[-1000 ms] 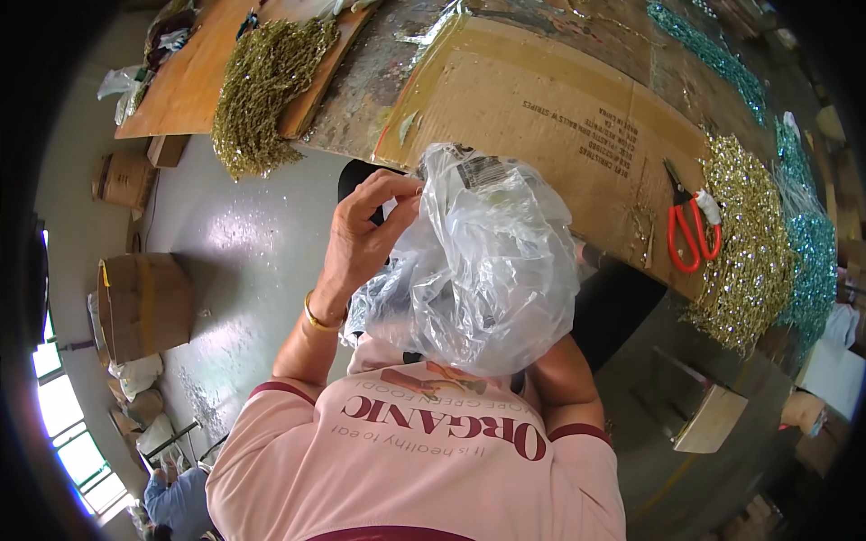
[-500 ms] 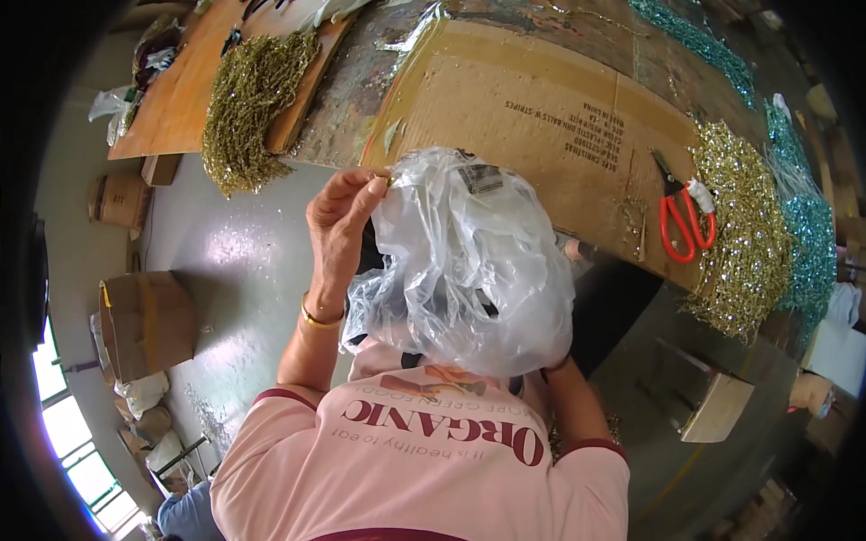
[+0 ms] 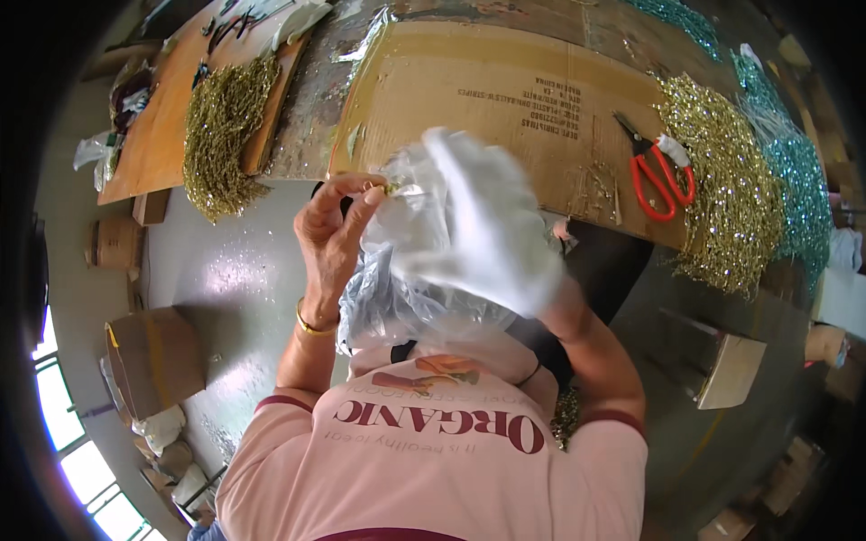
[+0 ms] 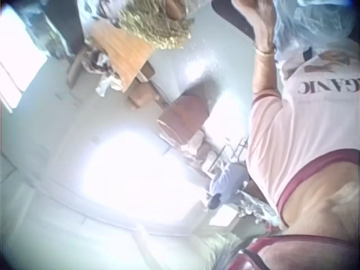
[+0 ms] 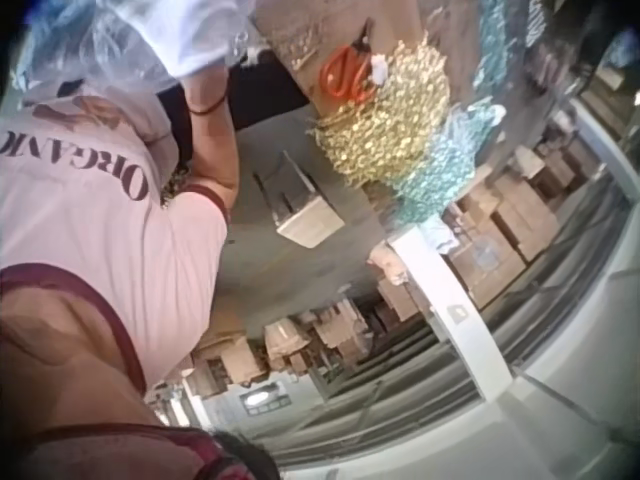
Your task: Cutting gold tinsel to length and packing it into plastic bags at a manufacturing workstation.
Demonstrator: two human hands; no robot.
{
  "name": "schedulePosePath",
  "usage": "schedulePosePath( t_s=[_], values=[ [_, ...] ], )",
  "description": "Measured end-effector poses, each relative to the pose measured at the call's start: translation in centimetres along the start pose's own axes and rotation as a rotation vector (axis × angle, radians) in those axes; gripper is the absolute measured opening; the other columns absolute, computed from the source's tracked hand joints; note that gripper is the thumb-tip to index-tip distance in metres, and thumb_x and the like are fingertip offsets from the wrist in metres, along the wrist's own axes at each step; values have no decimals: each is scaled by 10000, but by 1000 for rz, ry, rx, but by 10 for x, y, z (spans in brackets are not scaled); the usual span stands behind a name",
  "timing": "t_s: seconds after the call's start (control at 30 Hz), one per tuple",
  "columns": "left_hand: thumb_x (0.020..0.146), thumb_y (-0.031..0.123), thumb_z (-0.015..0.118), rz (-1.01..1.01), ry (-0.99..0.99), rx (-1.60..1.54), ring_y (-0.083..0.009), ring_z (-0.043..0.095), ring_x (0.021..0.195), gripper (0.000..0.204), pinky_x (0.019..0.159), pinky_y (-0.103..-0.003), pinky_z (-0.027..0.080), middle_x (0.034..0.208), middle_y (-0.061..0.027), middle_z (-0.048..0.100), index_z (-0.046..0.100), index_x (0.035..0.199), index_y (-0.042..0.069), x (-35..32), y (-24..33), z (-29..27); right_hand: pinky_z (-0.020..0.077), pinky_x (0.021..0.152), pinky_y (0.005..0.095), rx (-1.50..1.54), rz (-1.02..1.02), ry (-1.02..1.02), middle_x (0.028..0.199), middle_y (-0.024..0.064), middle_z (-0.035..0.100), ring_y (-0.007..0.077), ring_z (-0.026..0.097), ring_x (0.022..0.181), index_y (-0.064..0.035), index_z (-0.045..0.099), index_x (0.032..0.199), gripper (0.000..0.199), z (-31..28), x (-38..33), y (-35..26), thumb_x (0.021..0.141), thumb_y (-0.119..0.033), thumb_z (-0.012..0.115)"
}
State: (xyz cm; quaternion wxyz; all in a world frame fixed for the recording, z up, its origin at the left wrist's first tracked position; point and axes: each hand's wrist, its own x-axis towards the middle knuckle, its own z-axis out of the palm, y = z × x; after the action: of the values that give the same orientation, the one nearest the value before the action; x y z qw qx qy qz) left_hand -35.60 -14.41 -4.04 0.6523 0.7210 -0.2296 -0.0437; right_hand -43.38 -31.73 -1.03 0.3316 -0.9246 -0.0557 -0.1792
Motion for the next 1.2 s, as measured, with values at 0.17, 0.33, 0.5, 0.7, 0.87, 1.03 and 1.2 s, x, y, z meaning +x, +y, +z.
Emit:
schedulePosePath(
  t_s=[0.17, 0.33, 0.5, 0.7, 0.87, 1.03, 1.2],
  values=[
    [766, 73, 666, 228, -61, 261, -206, 564, 869, 154, 855, -309, 395, 865, -73, 625, 621, 908, 35, 4, 6, -6, 487, 613, 366, 260, -13, -149, 845, 94, 602, 275, 615, 738, -86, 557, 960, 254, 60, 6, 14, 773, -240, 634],
    [858, 156, 576, 225, -316, 186, -255, 558, 1012, 201, 990, -363, 313, 996, -98, 631, 591, 1009, 25, 7, -7, -11, 482, 636, 375, 171, -110, -314, 874, 127, 602, 304, 605, 792, -69, 557, 918, 170, 66, 8, 15, 808, -198, 568],
    [953, 186, 426, 81, -18, -100, -140, 603, 730, 257, 663, -255, 484, 901, -117, 642, 568, 924, -26, 11, -4, -7, 455, 863, 331, 367, 49, -117, 1119, 148, 551, 271, 564, 1006, -66, 507, 1177, 492, 59, 13, 24, 764, -280, 667],
    [958, 306, 399, -127, 172, -559, -161, 558, 798, 327, 756, -284, 453, 882, -88, 586, 525, 1000, 8, 40, 0, -53, 441, 873, 285, 748, 351, -21, 1130, 102, 561, 160, 558, 996, 3, 475, 1223, 433, 54, -35, 69, 889, -265, 543],
    [939, 308, 443, -329, 417, -798, -158, 565, 924, 294, 869, -318, 446, 970, -48, 612, 567, 1001, 48, 31, 17, -62, 468, 744, 261, 618, 475, 263, 917, 71, 621, 151, 597, 826, 12, 600, 953, 192, 44, -102, 64, 906, -149, 507],
    [935, 298, 455, -378, 187, -904, -152, 583, 894, 277, 843, -314, 465, 953, -46, 624, 582, 980, 56, 29, -1, -60, 423, 871, 310, 704, 404, -409, 1078, 135, 569, 230, 553, 969, -17, 517, 1136, 344, 84, -116, 49, 832, -166, 579],
    [940, 300, 445, -442, 294, -761, -146, 592, 877, 252, 828, -323, 479, 936, -33, 619, 578, 982, 91, 25, 2, -67, 224, 1078, 318, 1548, -41, -261, 1433, 81, 254, 205, 278, 1295, -84, 187, 1410, 624, 78, -78, 92, 899, -271, 493]
  ],
)
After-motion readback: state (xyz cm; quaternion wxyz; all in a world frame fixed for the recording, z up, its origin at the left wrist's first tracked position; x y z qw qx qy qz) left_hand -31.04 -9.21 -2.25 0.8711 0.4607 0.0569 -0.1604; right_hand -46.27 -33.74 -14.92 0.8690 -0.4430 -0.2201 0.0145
